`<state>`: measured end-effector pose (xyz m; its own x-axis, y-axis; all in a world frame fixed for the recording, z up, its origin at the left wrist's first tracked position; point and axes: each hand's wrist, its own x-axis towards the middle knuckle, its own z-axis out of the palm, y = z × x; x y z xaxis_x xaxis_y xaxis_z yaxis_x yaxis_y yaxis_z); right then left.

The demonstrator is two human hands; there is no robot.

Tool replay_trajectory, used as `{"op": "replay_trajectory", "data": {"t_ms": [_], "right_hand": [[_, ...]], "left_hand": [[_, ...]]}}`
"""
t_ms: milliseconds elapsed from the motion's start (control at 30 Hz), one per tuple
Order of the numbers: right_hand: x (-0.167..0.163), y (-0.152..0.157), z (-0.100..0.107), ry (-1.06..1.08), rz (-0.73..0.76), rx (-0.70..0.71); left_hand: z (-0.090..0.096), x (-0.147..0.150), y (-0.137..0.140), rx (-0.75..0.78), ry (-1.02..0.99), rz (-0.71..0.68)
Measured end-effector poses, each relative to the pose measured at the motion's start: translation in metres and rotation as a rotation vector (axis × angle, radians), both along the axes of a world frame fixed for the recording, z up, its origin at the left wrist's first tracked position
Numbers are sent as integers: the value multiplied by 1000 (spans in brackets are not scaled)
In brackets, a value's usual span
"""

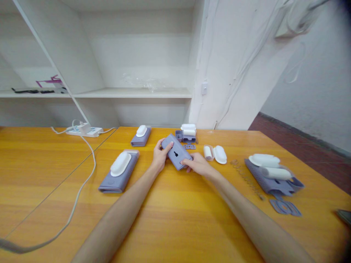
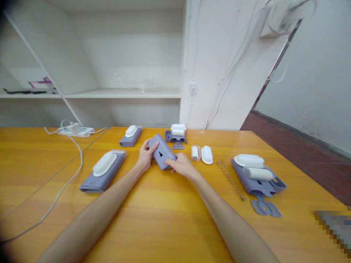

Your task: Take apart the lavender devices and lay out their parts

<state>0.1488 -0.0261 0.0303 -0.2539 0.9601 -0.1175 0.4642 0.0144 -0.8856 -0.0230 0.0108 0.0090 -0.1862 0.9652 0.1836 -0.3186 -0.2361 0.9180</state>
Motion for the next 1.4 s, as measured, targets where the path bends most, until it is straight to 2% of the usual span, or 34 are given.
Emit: {"op": "replay_trajectory", "data": {"t_ms": [367,667,1067,1267,1400], "right_hand": [[-9,-8,8,97,-33,-70],[13,-6,2,286,108,-123],[-6,-11,18,144,-93,-209],[-3,-11,8,246,-52,-158],[-3,-10,2,277,-105,-149]], "left_hand": [[0,-1,1,-27,-87,-41],[2,-1,-2,-86,-48,-141],[-1,-1,3,-55,-106,-75],[0,-1,4,-55,-108,-77],[-1,0,4,-84,-101,-32]]}}
